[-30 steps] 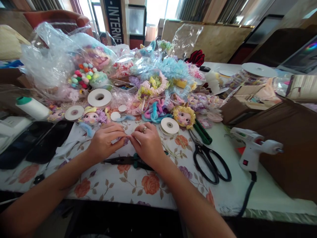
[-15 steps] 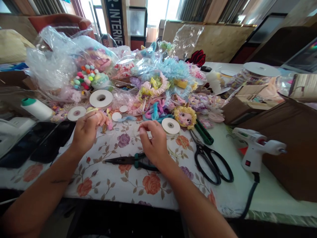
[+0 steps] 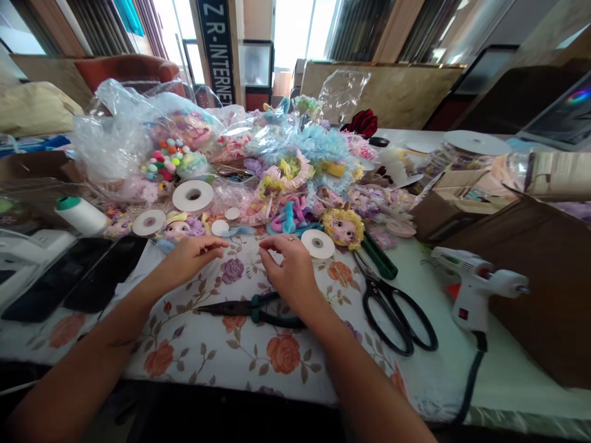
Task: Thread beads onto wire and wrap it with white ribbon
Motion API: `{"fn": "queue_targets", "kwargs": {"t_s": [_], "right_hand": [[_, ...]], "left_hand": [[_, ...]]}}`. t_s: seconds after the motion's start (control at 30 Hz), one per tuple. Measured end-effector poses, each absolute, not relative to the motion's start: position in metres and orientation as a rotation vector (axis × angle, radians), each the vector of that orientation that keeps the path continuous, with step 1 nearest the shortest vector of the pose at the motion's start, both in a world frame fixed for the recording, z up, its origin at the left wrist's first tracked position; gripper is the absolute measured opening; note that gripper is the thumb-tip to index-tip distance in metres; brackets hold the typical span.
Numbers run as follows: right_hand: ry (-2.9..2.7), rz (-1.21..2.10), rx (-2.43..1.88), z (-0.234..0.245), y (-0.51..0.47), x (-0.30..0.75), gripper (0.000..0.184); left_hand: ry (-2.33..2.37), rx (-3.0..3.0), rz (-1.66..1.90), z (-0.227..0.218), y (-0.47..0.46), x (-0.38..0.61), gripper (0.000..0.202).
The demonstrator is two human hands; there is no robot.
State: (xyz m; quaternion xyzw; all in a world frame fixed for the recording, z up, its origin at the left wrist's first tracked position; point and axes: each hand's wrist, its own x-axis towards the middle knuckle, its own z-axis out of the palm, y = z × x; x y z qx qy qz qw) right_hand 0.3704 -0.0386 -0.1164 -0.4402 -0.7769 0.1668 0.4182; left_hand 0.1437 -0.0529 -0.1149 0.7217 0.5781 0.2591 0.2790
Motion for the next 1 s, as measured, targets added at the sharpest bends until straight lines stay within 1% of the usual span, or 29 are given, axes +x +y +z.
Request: {"fn": "queue_targets", "kwargs": {"t_s": [0.07,0.1,0.2,0.27,0.4,0.5,0.6,0.67,0.77,1.0], "right_hand": [[-2.078,0.415,-1.108,-0.121,-0.036,0.371,0.008],[-2.142,0.409,-1.105,-0.124,-0.035,0.371,0.008],[-2.275,0.373,-1.096,-0.130,-0.036,0.368,0.009],[-2.311,0.356,-1.088,-0.132,-0.037,0.366,0.009],[-2.297,0.364,-1.060,-0.132,-0.040,0.363,0.008],[-2.228,0.400,-1.039,-0.130,-0.043,0.361,0.008],[-2.107,0.573,-1.015,-0.125,-0.048,0.358,0.006],[-2.014,0.723,-1.003,-0.123,-0.051,0.356,0.010],[-1.923,0.862,-1.007,-0.122,-0.052,0.355,0.011],[-1.876,1.009,-1.028,-0.122,-0.048,0.356,0.013]], "left_hand": [[1.654,2.063,0.669,-0.123,-0.049,0.147,0.027],[1.666,2.121,0.637,-0.126,-0.048,0.149,0.022],[1.643,2.231,0.540,-0.134,-0.046,0.153,0.007],[1.617,2.234,0.506,-0.139,-0.044,0.154,0.004],[1.541,2.202,0.553,-0.140,-0.043,0.151,0.006],[1.485,2.183,0.683,-0.131,-0.047,0.149,0.009],[1.432,2.026,0.875,-0.119,-0.054,0.155,0.014],[1.366,1.884,0.950,-0.115,-0.059,0.162,0.016],[1.246,1.719,0.965,-0.117,-0.064,0.172,0.019],[1.115,1.489,0.955,-0.128,-0.065,0.177,0.026]]}}
